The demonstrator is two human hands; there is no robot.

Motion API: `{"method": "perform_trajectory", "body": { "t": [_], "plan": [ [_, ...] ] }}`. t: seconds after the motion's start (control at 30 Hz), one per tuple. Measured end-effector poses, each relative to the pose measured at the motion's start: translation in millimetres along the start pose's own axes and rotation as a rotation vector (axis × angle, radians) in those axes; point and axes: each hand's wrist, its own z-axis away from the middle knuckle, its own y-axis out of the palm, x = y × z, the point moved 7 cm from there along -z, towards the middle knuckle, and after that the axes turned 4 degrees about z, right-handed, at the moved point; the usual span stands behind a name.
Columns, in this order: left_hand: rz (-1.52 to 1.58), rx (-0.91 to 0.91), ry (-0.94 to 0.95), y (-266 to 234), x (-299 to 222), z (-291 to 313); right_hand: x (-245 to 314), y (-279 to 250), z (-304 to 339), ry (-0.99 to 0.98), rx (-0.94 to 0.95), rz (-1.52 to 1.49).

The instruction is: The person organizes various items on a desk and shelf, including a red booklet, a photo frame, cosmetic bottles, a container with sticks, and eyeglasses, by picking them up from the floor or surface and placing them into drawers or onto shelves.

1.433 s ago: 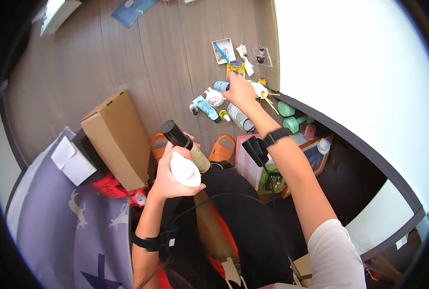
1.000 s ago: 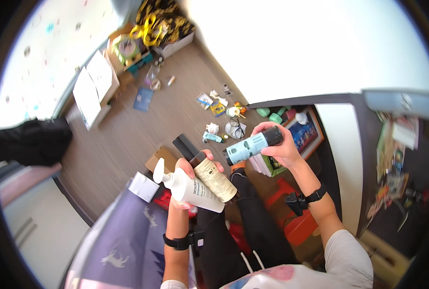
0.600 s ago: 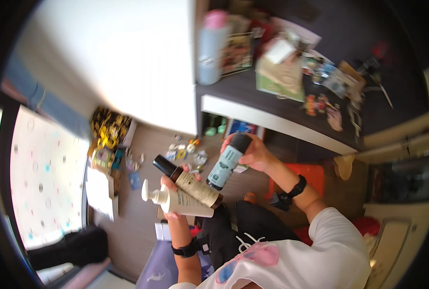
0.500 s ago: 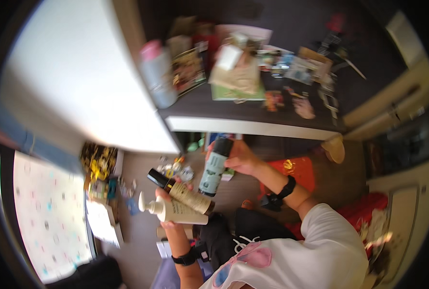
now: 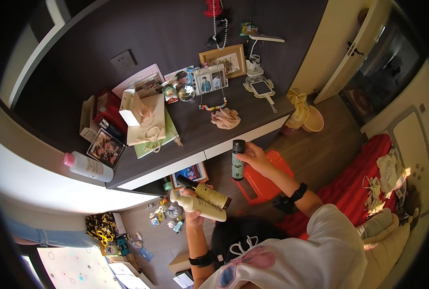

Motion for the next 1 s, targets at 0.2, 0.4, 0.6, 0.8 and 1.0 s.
{"method": "perform_trajectory", "body": {
  "t": [0.2,0.4,0.6,0.8,1.0],
  "plan": [
    [-0.036,0.076,-0.187,-7,41,-63,-15,-69,-21,-0.213,-0.133,0.356],
    [-0.062,0.066,-0.344,1,90,-110,30,-158,-70,-0.257,-0.447,0.687],
    [-0.136,-0.041,-0.344,-3,111,-141,49,-264,-185,-0.406,-0.642,0.764],
    [-0.219,-0.071,-0.3,-3,115,-165,54,-294,-282,-0.316,-0.645,0.939],
    [-0.24,-0.133,-0.28,-7,119,-174,47,-286,-304,-0.344,-0.727,1.343]
  ]
}}
